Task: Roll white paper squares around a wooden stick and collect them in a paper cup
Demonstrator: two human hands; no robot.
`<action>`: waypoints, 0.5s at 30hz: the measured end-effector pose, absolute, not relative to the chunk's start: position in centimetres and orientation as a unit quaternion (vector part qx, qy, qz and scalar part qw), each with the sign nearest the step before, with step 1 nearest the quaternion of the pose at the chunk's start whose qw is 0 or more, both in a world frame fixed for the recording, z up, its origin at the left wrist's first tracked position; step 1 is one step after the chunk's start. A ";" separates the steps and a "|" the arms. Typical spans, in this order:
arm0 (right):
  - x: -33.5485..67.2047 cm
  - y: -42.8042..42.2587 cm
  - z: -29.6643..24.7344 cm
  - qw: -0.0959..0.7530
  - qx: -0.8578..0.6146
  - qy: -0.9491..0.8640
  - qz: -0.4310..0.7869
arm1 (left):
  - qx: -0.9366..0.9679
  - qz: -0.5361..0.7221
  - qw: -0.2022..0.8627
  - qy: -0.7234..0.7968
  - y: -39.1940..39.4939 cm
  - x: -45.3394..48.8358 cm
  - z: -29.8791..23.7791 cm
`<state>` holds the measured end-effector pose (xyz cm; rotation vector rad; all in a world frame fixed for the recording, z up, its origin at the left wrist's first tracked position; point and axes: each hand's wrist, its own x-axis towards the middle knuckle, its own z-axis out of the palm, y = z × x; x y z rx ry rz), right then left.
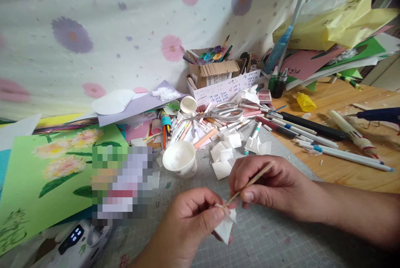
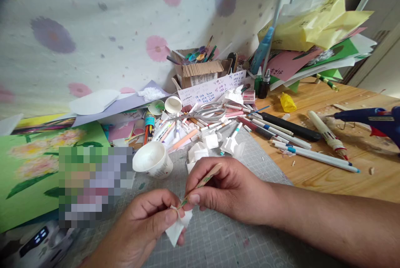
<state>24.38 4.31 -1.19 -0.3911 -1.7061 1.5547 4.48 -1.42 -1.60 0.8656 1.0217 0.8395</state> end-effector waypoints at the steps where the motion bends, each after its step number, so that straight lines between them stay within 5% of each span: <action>1: 24.4 4.3 -1.2 0.389 -0.153 -0.670 0.613 | 0.390 0.377 0.704 0.459 -1.5 4.5 -1.6; 15: 24.3 4.3 -1.1 0.403 -0.152 -0.672 0.602 | 0.399 0.366 0.700 0.466 -1.4 4.1 -1.7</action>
